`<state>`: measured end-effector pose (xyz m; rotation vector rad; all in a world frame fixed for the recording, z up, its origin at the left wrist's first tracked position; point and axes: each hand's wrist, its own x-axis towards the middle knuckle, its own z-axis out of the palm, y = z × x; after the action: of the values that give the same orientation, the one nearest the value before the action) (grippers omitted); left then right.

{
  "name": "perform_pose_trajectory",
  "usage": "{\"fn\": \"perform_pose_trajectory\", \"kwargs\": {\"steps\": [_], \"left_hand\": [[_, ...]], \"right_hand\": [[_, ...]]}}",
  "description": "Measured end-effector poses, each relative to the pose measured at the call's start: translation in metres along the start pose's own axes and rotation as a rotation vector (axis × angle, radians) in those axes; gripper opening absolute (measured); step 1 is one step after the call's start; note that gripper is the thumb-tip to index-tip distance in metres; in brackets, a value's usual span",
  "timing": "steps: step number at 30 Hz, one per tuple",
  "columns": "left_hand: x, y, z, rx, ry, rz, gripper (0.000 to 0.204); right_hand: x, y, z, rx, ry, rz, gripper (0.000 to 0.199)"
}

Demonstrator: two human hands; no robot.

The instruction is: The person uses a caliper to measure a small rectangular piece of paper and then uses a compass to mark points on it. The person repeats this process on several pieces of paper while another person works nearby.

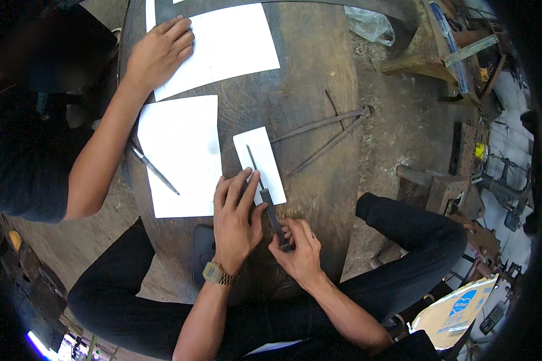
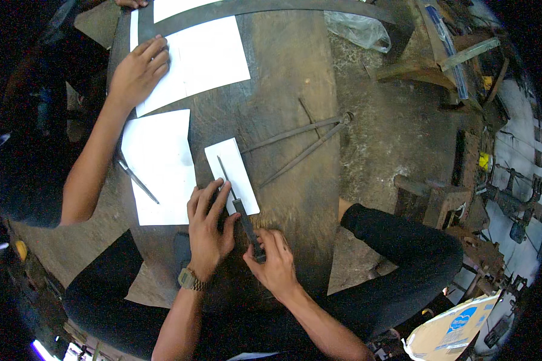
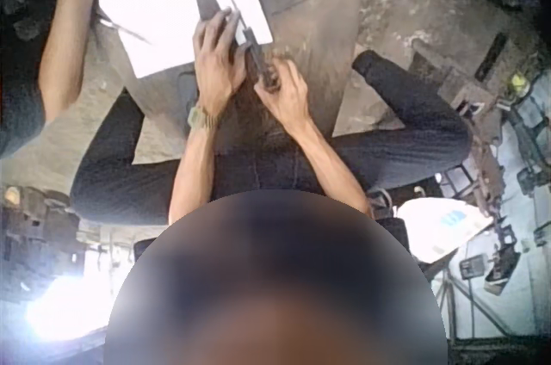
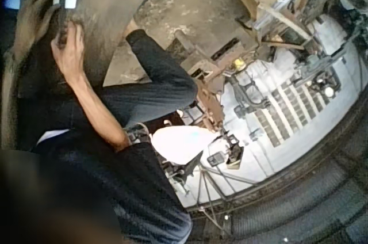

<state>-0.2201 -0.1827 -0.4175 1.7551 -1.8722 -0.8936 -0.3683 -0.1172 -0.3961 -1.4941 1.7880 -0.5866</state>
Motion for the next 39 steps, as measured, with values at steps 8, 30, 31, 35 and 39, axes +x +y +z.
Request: {"fn": "perform_pose_trajectory", "kwargs": {"steps": [8,30,31,35,39], "left_hand": [[0.0016,0.0004,-0.0006,-0.012,-0.012,-0.011,0.067],[0.0013,0.0001,-0.0014,-0.046,-0.015,-0.014,0.069],[0.0015,0.0001,-0.0014,-0.044,-0.015,-0.013,0.069],[0.0015,0.0009,-0.0018,-0.042,-0.021,-0.021,0.068],[0.0015,0.0011,-0.0017,-0.04,-0.021,-0.022,0.068]], "right_hand": [[0.0009,0.0005,-0.002,0.008,-0.014,0.007,0.043],[0.0009,0.0015,-0.0002,0.017,-0.002,0.015,0.041],[0.0012,0.0012,-0.0002,0.011,-0.002,0.021,0.041],[0.0021,0.0002,-0.0006,0.02,-0.002,0.016,0.04],[0.0023,-0.0008,-0.0011,0.028,0.0,0.022,0.04]]}}
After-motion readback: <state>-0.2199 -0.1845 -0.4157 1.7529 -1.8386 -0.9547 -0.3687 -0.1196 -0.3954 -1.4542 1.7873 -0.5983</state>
